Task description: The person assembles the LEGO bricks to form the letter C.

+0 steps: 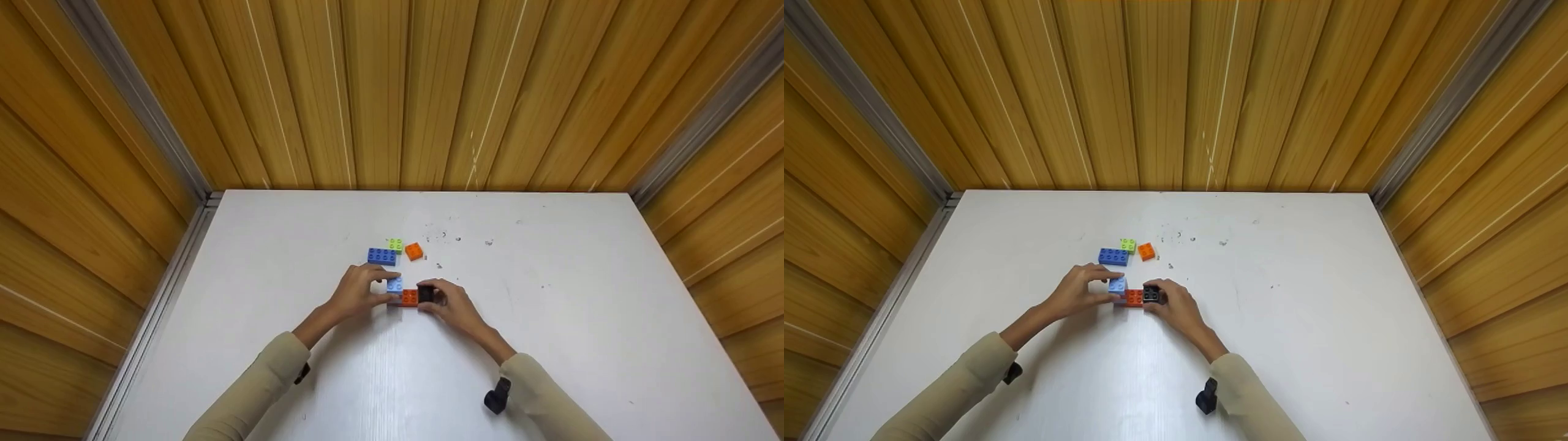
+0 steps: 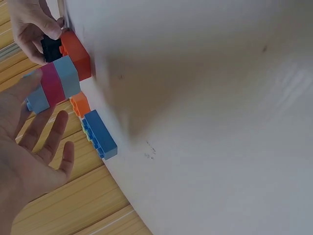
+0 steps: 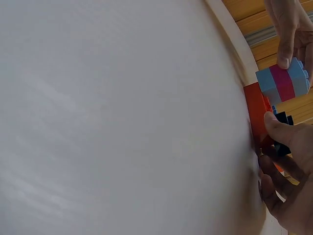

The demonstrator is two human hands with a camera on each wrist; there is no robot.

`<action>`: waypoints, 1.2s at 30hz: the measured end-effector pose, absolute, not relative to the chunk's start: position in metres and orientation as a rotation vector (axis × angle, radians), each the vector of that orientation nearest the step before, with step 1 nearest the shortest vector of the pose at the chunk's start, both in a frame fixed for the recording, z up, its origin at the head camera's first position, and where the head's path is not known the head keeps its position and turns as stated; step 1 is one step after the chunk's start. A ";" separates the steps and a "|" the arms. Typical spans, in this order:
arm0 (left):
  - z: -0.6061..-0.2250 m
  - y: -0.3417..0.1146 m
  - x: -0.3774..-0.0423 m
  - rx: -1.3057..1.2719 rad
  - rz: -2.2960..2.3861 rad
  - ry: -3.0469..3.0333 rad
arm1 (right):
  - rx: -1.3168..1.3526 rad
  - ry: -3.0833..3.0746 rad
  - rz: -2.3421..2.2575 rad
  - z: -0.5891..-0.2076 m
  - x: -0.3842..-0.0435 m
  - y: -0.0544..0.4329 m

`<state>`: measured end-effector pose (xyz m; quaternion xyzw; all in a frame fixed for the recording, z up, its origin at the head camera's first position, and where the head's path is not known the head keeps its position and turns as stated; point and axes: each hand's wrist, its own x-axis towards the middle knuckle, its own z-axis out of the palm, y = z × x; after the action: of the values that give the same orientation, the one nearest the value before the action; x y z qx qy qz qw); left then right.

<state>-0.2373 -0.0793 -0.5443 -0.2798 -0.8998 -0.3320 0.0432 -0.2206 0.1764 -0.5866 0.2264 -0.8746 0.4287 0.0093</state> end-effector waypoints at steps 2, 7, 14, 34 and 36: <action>-0.545 -0.080 -0.238 -0.853 -1.006 -2.755 | 0.707 -2.722 1.344 -0.587 -0.221 0.176; -0.543 -0.079 -0.242 -0.839 -0.985 -2.795 | 0.683 -2.729 1.393 -0.589 -0.223 0.177; -0.538 -0.073 -0.247 -0.847 -0.917 -2.884 | 0.662 -2.731 1.381 -0.590 -0.221 0.182; -0.550 -0.067 -0.322 -0.480 -1.080 -2.886 | 0.602 -2.769 1.434 -0.587 -0.223 0.175; -0.555 -0.060 -0.327 -0.480 -0.993 -2.949 | 0.604 -2.757 1.446 -0.588 -0.222 0.175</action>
<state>-0.3268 -0.0599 -0.5552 -0.1524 -0.9367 -0.3153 -0.0032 -0.2220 0.1751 -0.5884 0.1905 -0.8692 0.4560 -0.0149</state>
